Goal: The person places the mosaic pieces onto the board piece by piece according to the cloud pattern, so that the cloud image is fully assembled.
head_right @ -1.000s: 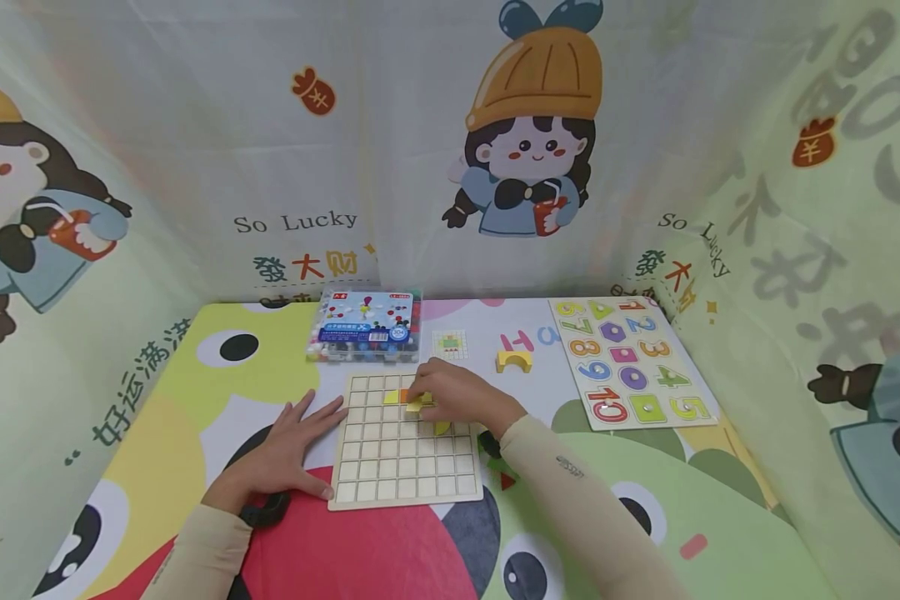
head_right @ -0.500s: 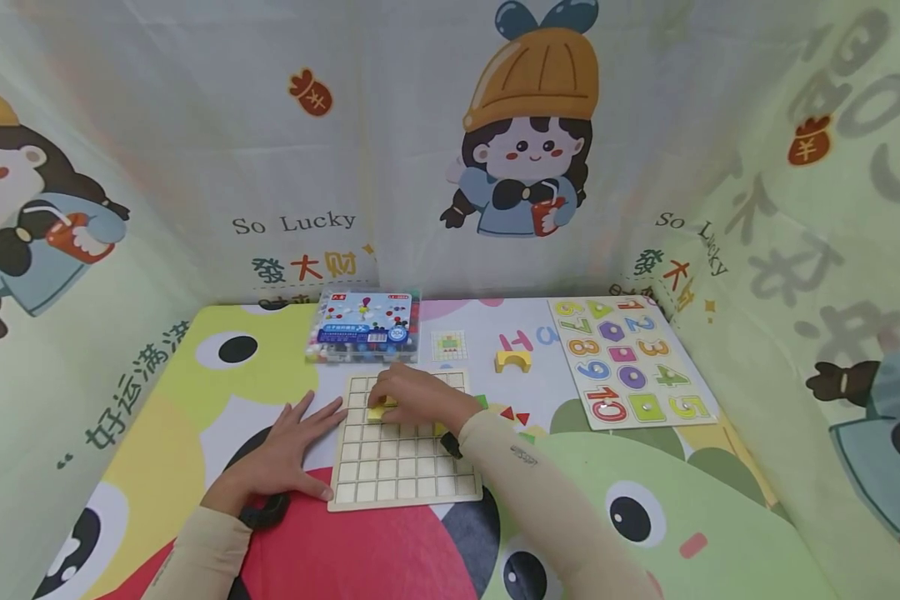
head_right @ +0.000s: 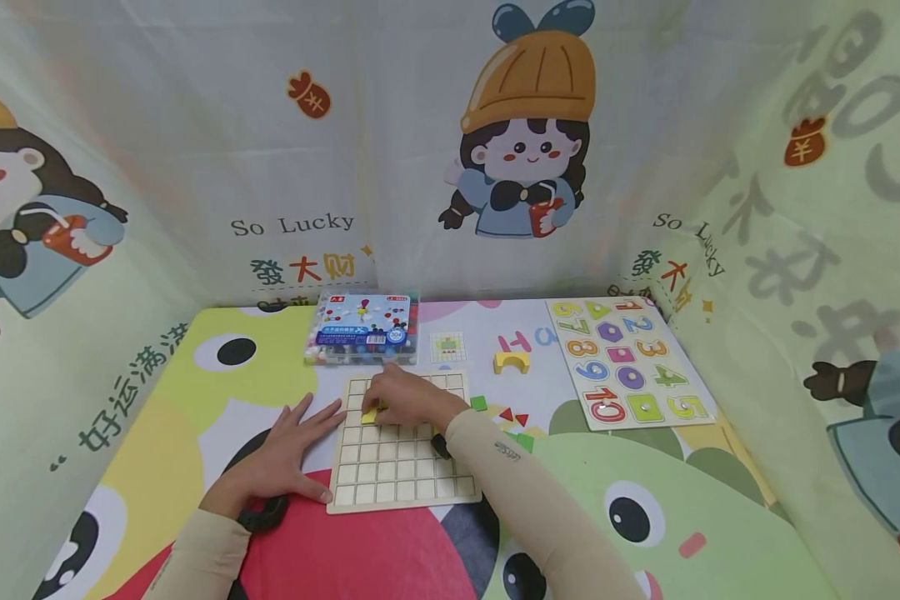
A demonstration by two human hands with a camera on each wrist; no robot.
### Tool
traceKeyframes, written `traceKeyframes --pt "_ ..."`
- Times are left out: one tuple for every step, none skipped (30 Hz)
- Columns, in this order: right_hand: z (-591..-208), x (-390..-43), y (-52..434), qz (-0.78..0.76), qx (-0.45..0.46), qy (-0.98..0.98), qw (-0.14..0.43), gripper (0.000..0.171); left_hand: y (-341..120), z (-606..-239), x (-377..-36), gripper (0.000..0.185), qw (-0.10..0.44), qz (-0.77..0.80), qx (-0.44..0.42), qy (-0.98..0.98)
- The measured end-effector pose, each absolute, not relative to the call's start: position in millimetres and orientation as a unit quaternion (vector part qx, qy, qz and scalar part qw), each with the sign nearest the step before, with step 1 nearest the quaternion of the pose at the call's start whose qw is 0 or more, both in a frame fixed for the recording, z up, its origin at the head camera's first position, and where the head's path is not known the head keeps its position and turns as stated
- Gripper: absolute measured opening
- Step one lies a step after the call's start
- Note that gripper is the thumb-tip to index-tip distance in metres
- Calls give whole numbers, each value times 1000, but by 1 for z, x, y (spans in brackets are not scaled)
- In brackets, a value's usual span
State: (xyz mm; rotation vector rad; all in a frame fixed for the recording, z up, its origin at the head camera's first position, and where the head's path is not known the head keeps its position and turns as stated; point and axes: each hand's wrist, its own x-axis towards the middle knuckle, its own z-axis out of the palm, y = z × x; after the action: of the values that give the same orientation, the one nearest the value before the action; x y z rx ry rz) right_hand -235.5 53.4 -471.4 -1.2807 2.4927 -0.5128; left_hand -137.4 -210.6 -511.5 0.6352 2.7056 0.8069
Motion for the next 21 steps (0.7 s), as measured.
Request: traceKeyframes --pt "-472 -235 54 -178 -442 867 146 18 -210 -512 -137 123 123 276 218 928" --pt "-472 -235 54 -176 -440 868 146 18 -210 -512 -137 123 122 277 219 928" --pt "-473 -234 54 -176 -438 869 147 18 -210 -512 -137 123 121 276 219 928" --pt "-473 -234 54 -175 -436 871 147 18 -210 -512 -137 123 120 278 219 928" --pt "-473 -234 55 -174 -434 872 148 19 -210 -513 -137 123 120 278 220 928" --pt "-474 -234 55 -173 -434 872 147 19 -210 -513 -137 123 119 277 220 928" --pt "-474 -235 55 -173 -433 872 147 19 -210 -513 -137 123 119 277 220 928" --pt "-474 -235 55 -173 -433 872 147 19 -211 -513 -137 123 120 276 220 928" --pt "-474 -235 54 -175 -432 872 149 19 -211 -513 -137 124 120 275 220 928" --pt "-475 -236 54 -175 -431 872 151 19 -211 -513 -137 124 121 276 219 928" --pt "-475 -236 54 -177 -430 872 154 19 -211 -513 -137 124 121 275 219 928" --pt "-475 -237 54 -179 -429 871 158 19 -211 -513 -137 124 122 275 219 928" --pt "-475 -237 54 -181 -428 871 162 19 -211 -513 -137 124 122 276 219 928" --pt "-475 -238 54 -183 -426 870 167 19 -210 -513 -137 123 122 276 219 928" --pt "-475 -238 54 -184 -424 870 171 20 -210 -513 -137 123 122 277 219 928" --pt "-476 -239 54 -187 -422 870 175 20 -210 -513 -137 123 122 277 219 927" --pt "-476 -239 54 -190 -420 869 180 20 -210 -513 -137 123 122 277 220 928" --pt "-476 -239 54 -193 -418 869 184 20 -210 -513 -137 123 121 276 220 928" --pt "-476 -240 55 -195 -416 868 186 20 -210 -513 -137 123 121 276 220 928" --pt "-476 -240 55 -198 -415 868 189 20 -210 -513 -137 123 121 276 220 928" --pt "-476 -240 55 -200 -414 867 191 21 -210 -513 -137 123 121 277 220 928"
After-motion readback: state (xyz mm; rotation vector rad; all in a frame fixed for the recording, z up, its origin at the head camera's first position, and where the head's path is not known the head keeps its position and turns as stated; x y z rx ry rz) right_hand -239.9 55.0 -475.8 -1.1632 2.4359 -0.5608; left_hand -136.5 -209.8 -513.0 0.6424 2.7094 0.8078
